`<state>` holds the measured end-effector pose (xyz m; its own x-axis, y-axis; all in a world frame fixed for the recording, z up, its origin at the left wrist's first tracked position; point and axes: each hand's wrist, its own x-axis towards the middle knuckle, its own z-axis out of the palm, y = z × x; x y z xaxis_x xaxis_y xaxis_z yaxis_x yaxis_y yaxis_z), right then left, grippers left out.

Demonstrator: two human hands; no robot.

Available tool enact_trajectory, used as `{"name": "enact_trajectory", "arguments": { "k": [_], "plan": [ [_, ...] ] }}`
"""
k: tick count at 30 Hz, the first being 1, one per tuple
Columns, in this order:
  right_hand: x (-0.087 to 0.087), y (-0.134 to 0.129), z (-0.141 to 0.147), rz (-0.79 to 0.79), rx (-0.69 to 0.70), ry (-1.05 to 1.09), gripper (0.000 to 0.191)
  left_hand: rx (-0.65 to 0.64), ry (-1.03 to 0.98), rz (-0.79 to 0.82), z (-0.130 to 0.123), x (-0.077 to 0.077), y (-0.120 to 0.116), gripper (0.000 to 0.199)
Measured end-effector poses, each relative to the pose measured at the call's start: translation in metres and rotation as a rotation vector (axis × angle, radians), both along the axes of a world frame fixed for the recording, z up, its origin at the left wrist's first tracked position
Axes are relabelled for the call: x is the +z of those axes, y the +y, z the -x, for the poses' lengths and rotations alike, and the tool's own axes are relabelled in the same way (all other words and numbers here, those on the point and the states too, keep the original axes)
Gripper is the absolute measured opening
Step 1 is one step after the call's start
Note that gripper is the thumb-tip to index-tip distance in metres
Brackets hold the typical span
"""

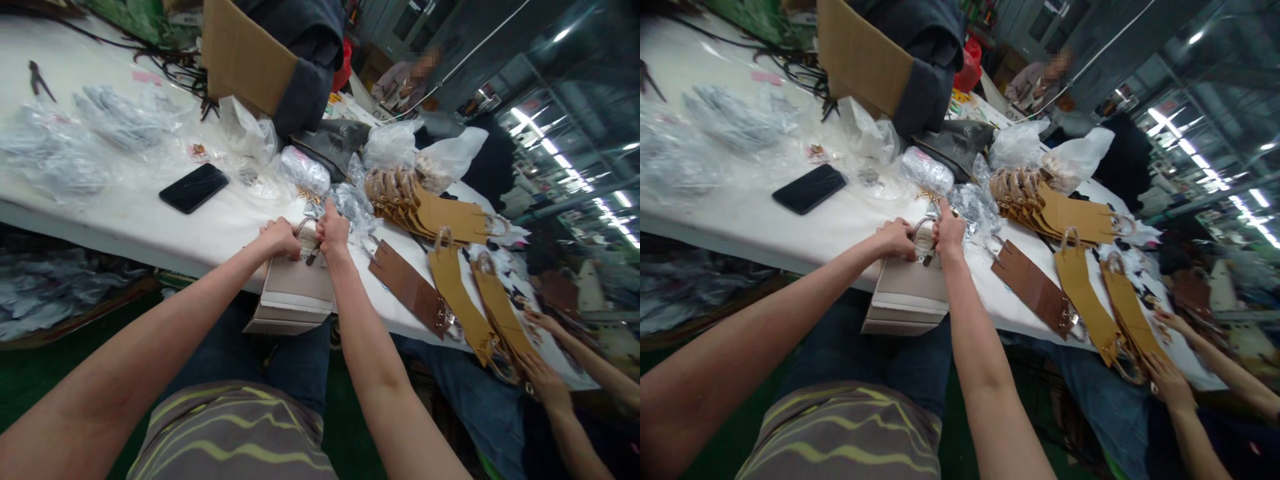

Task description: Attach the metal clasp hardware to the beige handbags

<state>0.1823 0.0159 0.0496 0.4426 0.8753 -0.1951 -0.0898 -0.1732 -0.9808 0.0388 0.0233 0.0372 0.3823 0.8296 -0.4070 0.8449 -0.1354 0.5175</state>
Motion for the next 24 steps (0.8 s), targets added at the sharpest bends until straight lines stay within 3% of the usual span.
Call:
{"name": "enact_trajectory", "arguments": {
  "k": [5, 8, 14, 17, 21, 24],
  "plan": [
    [0.009, -0.034, 0.008, -0.304, -0.058, -0.142, 0.066, 0.047, -0.033, 0.019, 0.0, -0.003, -0.002, 0.069],
    [0.007, -0.043, 0.015, -0.37, -0.048, -0.272, 0.065, 0.047, -0.025, 0.016, 0.0, -0.003, -0.003, 0.07],
    [0.0, -0.056, 0.025, -0.301, 0.006, -0.452, 0.062, 0.014, -0.027, 0.004, 0.001, -0.005, -0.003, 0.079],
    [0.001, -0.054, 0.024, -0.244, 0.017, -0.396, 0.061, 0.012, -0.034, 0.0, 0.002, -0.004, -0.004, 0.076],
    [0.008, -0.032, 0.009, -0.245, -0.096, -0.211, 0.066, 0.011, -0.057, -0.007, 0.004, -0.002, -0.006, 0.068],
    [0.011, -0.008, -0.005, -0.141, -0.113, -0.123, 0.067, 0.011, -0.051, -0.012, 0.005, -0.001, -0.007, 0.066]
  ]
}}
